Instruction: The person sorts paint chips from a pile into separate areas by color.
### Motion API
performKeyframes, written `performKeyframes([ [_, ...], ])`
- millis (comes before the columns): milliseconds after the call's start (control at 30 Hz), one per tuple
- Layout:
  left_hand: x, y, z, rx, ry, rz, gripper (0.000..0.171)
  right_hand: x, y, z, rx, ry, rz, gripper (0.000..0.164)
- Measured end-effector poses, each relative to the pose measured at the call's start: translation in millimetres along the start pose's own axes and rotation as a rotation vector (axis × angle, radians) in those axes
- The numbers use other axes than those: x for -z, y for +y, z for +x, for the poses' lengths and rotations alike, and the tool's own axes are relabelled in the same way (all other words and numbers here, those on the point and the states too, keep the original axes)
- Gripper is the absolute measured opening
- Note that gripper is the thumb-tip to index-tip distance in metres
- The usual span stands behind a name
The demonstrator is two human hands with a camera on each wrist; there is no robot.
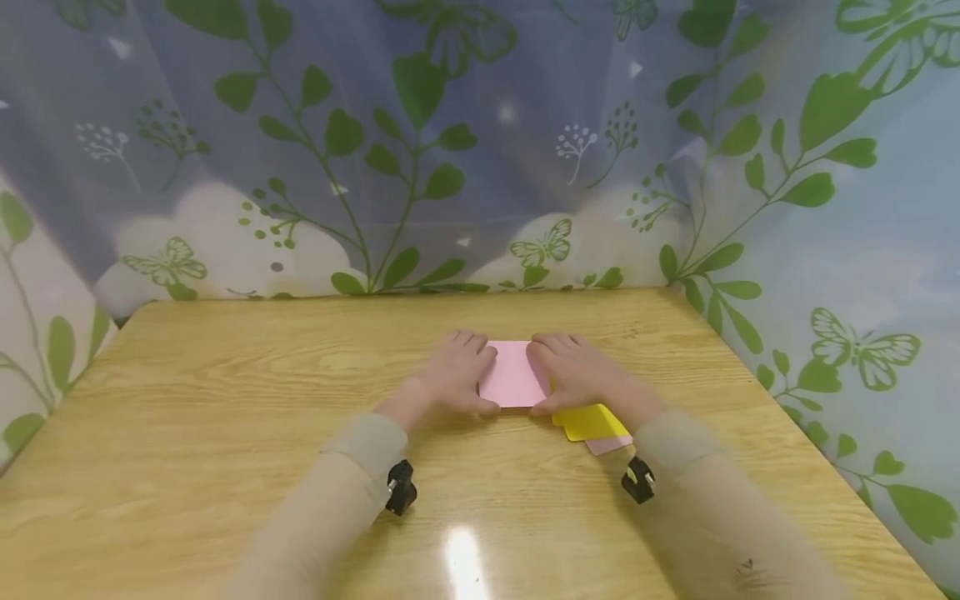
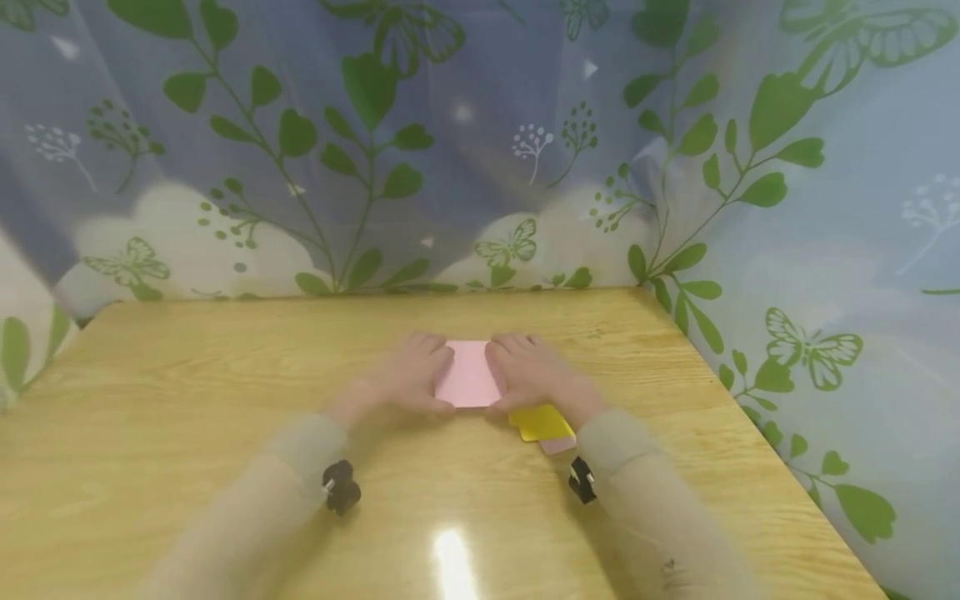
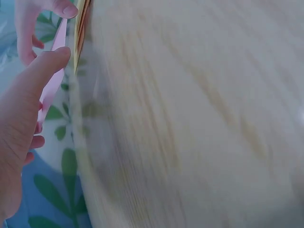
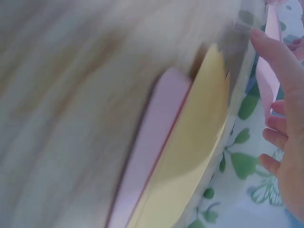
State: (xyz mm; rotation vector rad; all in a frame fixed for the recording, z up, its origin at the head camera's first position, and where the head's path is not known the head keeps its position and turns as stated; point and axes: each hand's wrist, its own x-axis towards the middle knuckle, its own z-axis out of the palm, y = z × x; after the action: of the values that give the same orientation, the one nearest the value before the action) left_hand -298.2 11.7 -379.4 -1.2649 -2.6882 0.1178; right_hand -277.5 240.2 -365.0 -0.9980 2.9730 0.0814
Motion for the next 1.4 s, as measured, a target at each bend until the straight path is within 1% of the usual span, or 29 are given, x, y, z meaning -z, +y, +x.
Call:
performKeyframes([
  [167,-0.3,-19.8,-14.9,0.019,0.026,-0.035,0.07,1,-12,24,0.005,0.002,-0.007,0.091],
  [233,-1.7,-27.4,-20.5,0.034,0.026,-0.047,0.07,0,-16,33,0.012,0.007,-0.007,0.091],
  [400,-6.0,-44.6,-32.4,0.071,0.001,-0.044,0.074,-1,-25,53,0.005,-0.02,-0.003,0.091],
  [533,-3.5,-54.1,-37.7,0.103,-0.022,-0.036,0.078,-1,-31,67,-0.005,-0.042,-0.01,0.089],
  [700,-3.4,-59.2,-43.3,0.152,-0.063,-0.073,0.083,-3,-37,78,-0.011,-0.055,-0.007,0.087],
  [800,-6.3,-60.6,-45.4,0.163,-0.089,-0.1,0.085,-5,-39,84,-0.024,-0.067,-0.023,0.088],
  [933,-9.2,-61.1,-46.7,0.167,-0.121,-0.126,0.084,-7,-43,90,-0.033,-0.091,-0.064,0.09],
  [1033,-12.2,-61.3,-46.2,0.169,-0.15,-0.12,0.082,-10,-46,93,-0.031,-0.102,-0.082,0.089],
  [1200,-13.7,-62.0,-45.7,0.173,-0.177,-0.131,0.081,-13,-48,97,-0.049,-0.13,-0.104,0.089],
  [1400,-11.4,-60.9,-45.5,0.157,-0.189,-0.126,0.077,-17,-48,99,-0.068,-0.159,-0.064,0.085],
])
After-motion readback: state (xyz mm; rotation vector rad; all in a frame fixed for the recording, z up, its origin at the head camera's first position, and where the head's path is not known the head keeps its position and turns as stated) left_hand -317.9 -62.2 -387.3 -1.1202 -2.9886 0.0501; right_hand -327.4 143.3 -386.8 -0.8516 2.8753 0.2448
